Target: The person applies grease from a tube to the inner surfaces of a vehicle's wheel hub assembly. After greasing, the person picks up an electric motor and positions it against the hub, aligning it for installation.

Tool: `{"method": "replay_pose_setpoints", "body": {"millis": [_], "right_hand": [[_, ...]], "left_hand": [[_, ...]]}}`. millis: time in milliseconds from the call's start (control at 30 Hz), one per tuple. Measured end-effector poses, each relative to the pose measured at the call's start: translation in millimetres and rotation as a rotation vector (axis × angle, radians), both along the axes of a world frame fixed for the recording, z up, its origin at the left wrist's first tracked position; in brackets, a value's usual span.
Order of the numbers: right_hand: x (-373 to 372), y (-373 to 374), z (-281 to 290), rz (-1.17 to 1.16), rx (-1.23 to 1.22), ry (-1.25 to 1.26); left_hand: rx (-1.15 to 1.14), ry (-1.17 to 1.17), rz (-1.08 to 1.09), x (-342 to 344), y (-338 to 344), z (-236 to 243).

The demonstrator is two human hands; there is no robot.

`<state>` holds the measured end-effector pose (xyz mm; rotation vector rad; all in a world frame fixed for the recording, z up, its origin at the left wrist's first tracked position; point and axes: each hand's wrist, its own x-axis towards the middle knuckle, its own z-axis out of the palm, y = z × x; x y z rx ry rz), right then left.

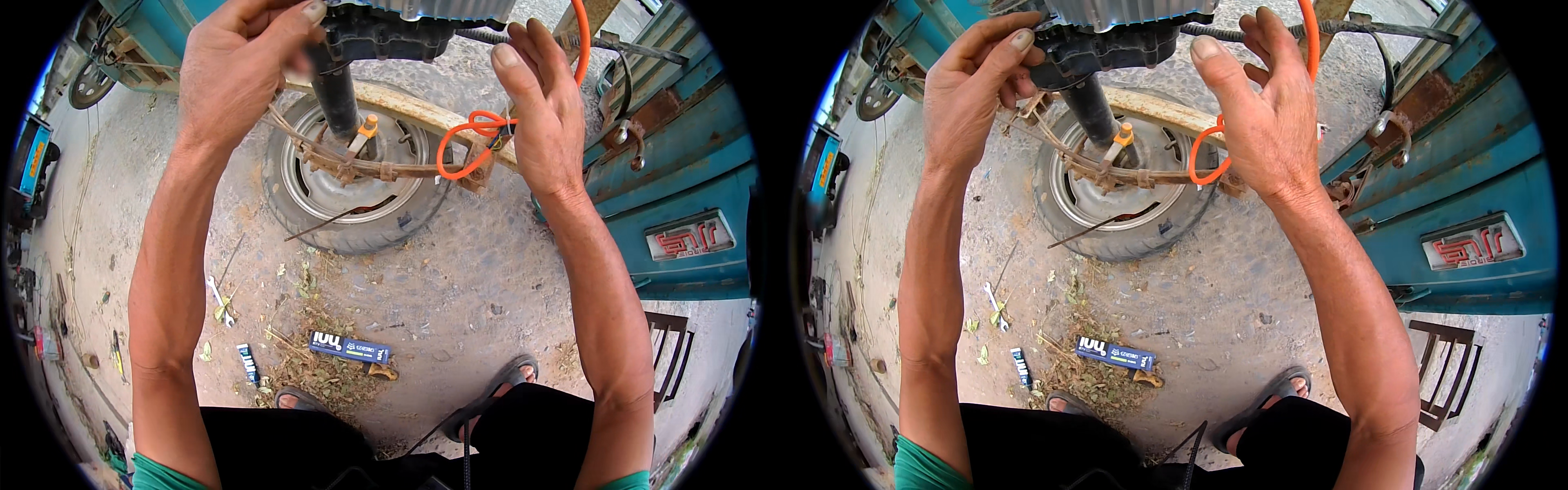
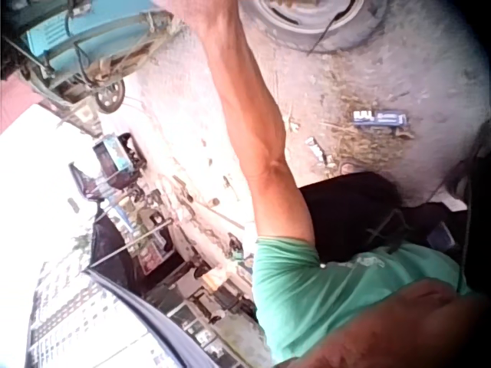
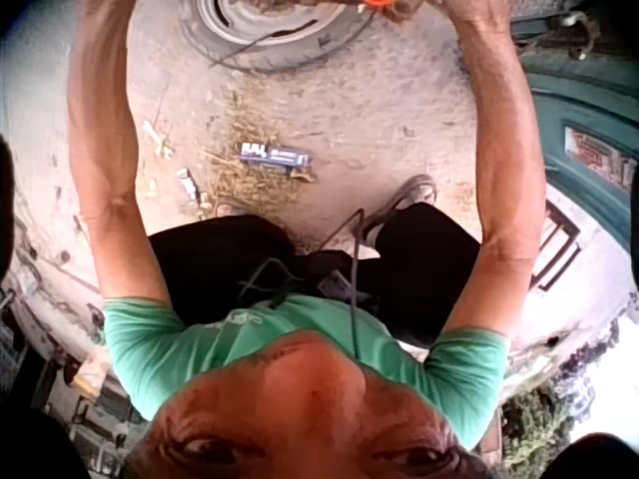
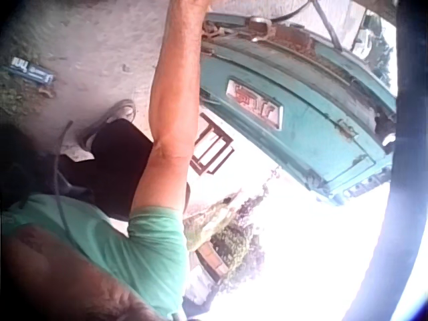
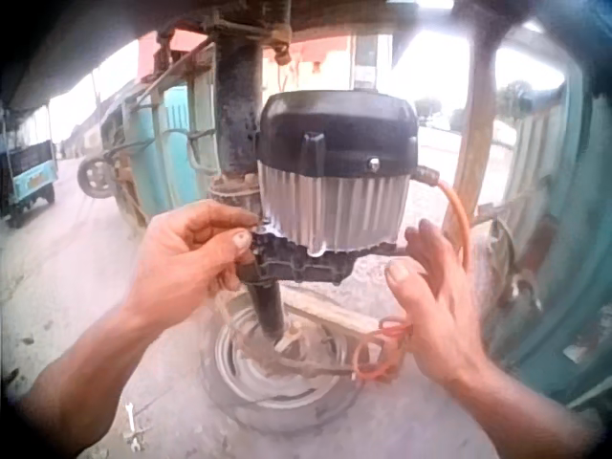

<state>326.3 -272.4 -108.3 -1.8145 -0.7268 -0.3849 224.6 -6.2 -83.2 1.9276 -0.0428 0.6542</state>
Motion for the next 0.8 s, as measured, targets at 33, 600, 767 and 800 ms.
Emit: {"method": "replay_pose_setpoints", "body": {"millis": [33,600,767,800], "right_hand": [[-0.8,1.2,-7.6,0.018,0.032,0.031],[-19.7,22.8,-25.5,0.239,0.656,0.374],[-19.8,19.9,-27.4,0.278,0.655,0.495],[-19.7,20.1,-27.6,0.295,0.658,0.508]], "left_hand": [[0.034,-0.023,0.026,0.3,2.5,4.1],[0.667,-0.408,0.411,-17.7,-51.5,125.1],[0.819,-0.413,0.344,9.7,-61.4,144.4],[0.842,-0.391,0.371,12.8,-63.5,147.6]]}}
